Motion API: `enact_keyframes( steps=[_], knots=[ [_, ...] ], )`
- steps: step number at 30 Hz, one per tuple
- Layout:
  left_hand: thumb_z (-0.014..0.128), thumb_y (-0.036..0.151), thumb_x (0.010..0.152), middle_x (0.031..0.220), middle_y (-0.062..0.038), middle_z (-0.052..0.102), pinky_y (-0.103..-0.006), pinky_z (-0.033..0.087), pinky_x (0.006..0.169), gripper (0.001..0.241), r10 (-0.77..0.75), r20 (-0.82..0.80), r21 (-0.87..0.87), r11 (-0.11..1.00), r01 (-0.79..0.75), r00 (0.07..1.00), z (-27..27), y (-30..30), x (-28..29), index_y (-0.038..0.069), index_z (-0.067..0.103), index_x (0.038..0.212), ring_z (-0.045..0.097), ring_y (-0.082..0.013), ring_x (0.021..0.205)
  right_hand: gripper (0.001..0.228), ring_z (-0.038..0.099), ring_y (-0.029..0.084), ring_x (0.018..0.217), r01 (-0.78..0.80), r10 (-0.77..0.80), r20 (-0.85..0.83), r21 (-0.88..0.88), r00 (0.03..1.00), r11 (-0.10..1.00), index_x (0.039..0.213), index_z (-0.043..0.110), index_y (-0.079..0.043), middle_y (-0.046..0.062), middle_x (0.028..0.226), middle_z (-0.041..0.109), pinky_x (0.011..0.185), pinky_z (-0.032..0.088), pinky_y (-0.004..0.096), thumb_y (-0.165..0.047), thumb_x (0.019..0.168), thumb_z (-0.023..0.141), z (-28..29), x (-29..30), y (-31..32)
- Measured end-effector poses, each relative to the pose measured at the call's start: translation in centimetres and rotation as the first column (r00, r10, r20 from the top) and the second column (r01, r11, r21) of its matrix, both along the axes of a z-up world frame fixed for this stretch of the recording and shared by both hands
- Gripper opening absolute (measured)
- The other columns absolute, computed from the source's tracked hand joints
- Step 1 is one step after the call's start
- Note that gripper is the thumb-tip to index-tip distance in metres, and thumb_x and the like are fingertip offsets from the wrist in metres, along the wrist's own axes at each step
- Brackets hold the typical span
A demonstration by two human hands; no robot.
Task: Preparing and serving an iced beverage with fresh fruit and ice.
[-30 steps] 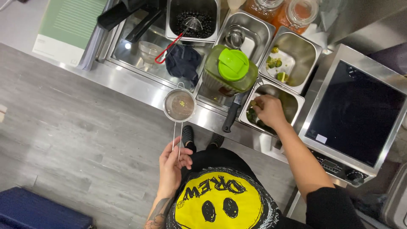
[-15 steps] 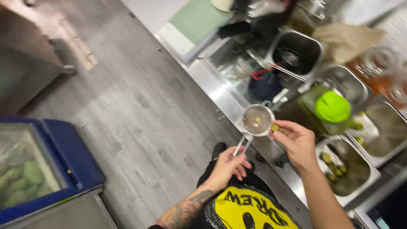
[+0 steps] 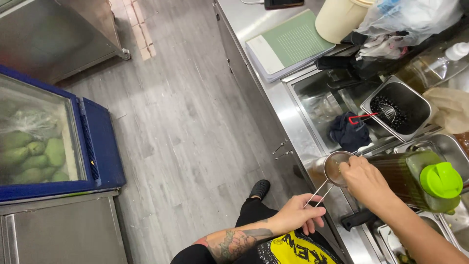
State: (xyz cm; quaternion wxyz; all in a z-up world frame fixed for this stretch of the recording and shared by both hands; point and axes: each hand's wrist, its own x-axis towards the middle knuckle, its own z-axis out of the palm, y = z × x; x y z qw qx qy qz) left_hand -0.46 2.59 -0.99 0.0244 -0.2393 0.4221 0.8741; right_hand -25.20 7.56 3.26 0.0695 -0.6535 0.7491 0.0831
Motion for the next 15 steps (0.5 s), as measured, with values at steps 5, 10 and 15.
enact_keyframes(
  steps=[5, 10, 15],
  knots=[
    [0.066, 0.029, 0.103, 0.087, -0.013, 0.072, -0.0253, 0.051, 0.048, 0.063, -0.011, -0.008, 0.026, 1.000, 0.011, 1.000, -1.1, 0.1, -0.3, -0.006, 0.045, 0.151, 0.065, -0.0139, 0.059, 0.018, 0.068, 0.035, 0.099, -0.027, 0.029, -0.046, 0.036, 0.999, 0.999, 0.092, 0.064, -0.003, 0.017, 0.096, 0.066, 0.081, 0.060, 0.042, -0.003, 0.074, 0.066, -0.9, -0.6, -0.2],
    [0.067, 0.029, 0.102, 0.087, -0.013, 0.071, -0.0257, 0.051, 0.048, 0.065, -0.008, 0.004, 0.018, 1.000, 0.007, 1.000, -1.1, 0.3, -0.3, -0.005, 0.045, 0.152, 0.064, -0.0139, 0.059, 0.016, 0.070, 0.035, 0.096, -0.017, 0.020, -0.050, 0.057, 0.999, 0.998, 0.091, 0.063, -0.003, 0.016, 0.094, 0.067, 0.079, 0.061, 0.042, -0.004, 0.076, 0.066, -1.0, -0.6, 0.0],
    [0.067, 0.028, 0.101, 0.088, -0.014, 0.072, -0.0265, 0.052, 0.048, 0.066, -0.011, -0.006, 0.009, 1.000, 0.011, 1.000, -1.2, 0.4, -0.4, -0.007, 0.044, 0.151, 0.064, -0.0143, 0.057, 0.019, 0.072, 0.034, 0.095, 0.064, -0.060, -0.049, 0.094, 0.997, 0.993, 0.092, 0.063, -0.003, 0.018, 0.097, 0.069, 0.080, 0.062, 0.044, -0.008, 0.074, 0.067, 0.1, -0.3, 0.0]
  ],
)
